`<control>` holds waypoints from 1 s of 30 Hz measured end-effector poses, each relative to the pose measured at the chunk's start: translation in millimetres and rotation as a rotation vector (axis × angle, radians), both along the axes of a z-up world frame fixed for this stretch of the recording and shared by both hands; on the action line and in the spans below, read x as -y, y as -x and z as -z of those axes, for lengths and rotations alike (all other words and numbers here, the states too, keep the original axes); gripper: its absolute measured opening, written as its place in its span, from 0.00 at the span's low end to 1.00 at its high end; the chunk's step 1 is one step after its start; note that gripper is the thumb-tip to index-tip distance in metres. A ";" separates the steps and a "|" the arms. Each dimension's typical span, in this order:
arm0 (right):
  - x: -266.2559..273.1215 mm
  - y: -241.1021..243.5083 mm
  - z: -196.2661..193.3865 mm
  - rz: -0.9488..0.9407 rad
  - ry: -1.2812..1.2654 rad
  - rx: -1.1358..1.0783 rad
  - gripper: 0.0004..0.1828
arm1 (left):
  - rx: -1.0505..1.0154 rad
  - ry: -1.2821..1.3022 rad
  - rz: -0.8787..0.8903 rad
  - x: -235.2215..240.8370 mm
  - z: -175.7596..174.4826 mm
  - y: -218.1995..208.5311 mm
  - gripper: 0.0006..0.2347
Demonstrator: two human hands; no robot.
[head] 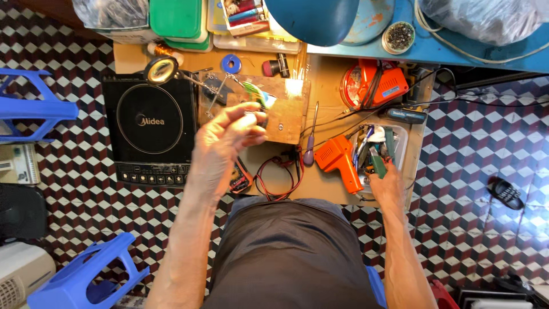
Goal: The person disassembles a small black electronic device, uses pliers to adjust internal components, inspects a circuit board with a magnifying glass, and uses a heat gun on the board. The person handles wires, a circuit board, and the device casing throughout the process.
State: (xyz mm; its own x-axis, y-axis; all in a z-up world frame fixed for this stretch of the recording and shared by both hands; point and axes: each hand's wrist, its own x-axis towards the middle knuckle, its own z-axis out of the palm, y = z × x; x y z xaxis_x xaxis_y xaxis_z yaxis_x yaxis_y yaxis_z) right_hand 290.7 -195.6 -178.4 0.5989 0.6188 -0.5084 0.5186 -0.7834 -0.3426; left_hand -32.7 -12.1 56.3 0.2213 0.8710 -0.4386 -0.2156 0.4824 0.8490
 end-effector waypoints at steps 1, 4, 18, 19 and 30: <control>1.6 5.5 -7.0 -0.034 -0.135 0.037 0.27 | -0.012 0.001 -0.027 1.7 -3.1 3.4 0.12; 2.0 29.6 -30.4 -0.117 -0.258 0.045 0.25 | 0.021 0.001 -0.083 7.1 -9.5 11.0 0.12; -15.3 81.9 -51.8 -0.405 -0.028 0.026 0.26 | 0.056 -0.038 0.049 14.1 -3.0 46.6 0.12; -13.3 82.4 -57.0 -0.419 0.076 0.003 0.23 | 0.058 -0.036 0.060 13.8 -2.7 49.4 0.12; 7.7 109.8 -65.0 -0.348 0.098 0.047 0.20 | 0.063 0.007 0.181 10.5 11.9 61.4 0.10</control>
State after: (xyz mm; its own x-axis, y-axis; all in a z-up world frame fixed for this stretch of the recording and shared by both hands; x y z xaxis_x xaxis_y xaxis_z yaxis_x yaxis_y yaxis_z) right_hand 180.9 -203.3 -113.4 0.3856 0.7393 -0.5521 0.7733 -0.5853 -0.2437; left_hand -94.0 -22.6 44.4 0.4013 0.8116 -0.4246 -0.1770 0.5236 0.8334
